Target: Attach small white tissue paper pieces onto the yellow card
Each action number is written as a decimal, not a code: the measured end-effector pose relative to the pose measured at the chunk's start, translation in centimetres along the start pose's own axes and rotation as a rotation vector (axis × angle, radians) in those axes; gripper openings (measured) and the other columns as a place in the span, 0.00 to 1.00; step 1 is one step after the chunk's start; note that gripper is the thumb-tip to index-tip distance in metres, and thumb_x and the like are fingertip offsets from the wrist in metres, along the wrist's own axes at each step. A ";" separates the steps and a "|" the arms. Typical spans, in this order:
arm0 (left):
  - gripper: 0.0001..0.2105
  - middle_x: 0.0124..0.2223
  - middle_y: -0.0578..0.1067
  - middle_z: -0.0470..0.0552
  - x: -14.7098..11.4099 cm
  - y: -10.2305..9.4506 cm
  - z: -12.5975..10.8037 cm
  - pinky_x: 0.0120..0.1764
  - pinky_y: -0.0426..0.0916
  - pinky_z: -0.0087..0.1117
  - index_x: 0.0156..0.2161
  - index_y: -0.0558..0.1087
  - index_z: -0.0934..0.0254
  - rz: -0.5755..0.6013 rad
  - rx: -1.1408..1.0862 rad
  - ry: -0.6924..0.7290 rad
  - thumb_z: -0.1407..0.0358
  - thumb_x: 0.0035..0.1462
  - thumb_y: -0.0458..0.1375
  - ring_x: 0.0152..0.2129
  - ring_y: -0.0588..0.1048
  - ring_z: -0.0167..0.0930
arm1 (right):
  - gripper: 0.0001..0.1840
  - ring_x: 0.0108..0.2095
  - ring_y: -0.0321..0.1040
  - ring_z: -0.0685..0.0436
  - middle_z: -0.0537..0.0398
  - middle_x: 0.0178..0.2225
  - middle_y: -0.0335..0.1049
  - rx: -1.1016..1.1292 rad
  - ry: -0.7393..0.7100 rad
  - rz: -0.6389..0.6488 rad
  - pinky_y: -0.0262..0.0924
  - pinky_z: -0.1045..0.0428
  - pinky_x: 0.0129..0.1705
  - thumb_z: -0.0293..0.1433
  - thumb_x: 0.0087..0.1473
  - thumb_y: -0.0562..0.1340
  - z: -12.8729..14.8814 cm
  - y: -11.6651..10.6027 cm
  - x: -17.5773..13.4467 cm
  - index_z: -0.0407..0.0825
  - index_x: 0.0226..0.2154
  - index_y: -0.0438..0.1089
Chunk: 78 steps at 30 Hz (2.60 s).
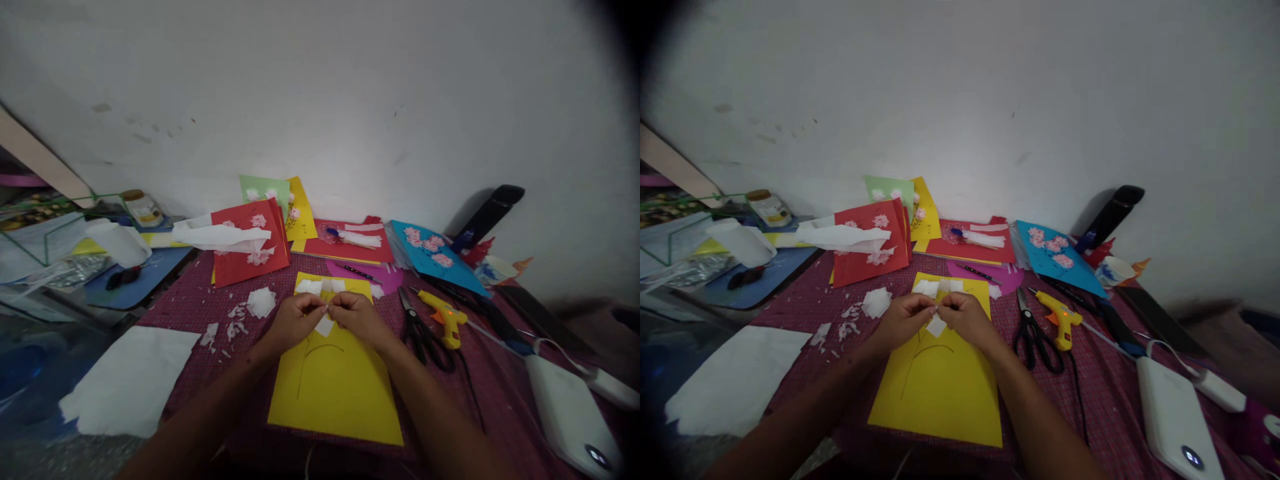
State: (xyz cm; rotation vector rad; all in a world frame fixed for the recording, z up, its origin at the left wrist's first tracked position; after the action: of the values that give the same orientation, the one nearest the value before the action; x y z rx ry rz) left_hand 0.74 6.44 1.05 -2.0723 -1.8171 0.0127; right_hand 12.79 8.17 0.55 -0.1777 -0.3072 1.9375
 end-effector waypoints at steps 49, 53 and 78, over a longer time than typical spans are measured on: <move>0.07 0.24 0.70 0.43 0.5 -3.0 2.7 0.23 0.65 0.24 0.29 0.69 0.66 -0.306 -0.452 -0.200 0.64 0.48 0.60 0.18 0.68 0.22 | 0.02 0.19 0.56 0.52 0.60 0.18 0.63 0.267 0.044 -0.031 0.49 0.55 0.22 0.29 0.43 0.59 -0.2 -1.3 -0.1 0.48 0.23 0.66; 0.07 0.27 0.71 0.43 0.4 -1.3 2.0 0.23 0.64 0.23 0.36 0.70 0.64 -0.164 -0.352 -0.133 0.67 0.49 0.59 0.20 0.68 0.22 | 0.02 0.18 0.56 0.52 0.60 0.19 0.65 0.315 0.051 -0.034 0.49 0.55 0.22 0.29 0.43 0.59 -0.6 -1.1 0.1 0.48 0.24 0.67; 0.11 0.27 0.74 0.47 0.5 -1.4 1.6 0.26 0.64 0.24 0.35 0.74 0.67 -0.130 -0.234 -0.156 0.60 0.50 0.60 0.20 0.69 0.24 | 0.06 0.20 0.56 0.53 0.61 0.21 0.63 0.058 -0.004 -0.055 0.50 0.56 0.24 0.31 0.47 0.60 0.5 -1.4 0.2 0.46 0.29 0.70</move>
State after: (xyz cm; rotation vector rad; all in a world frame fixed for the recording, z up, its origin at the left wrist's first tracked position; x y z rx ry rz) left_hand -0.96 7.52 0.09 -2.1555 -2.1348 -0.0786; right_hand 13.79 8.74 1.46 -0.1262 -0.2561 1.8905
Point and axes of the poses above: each hand's wrist, its own x-axis towards the middle knuckle, its own y-axis out of the palm, z = x × y, the point moved 10 cm from there along x, towards the middle knuckle
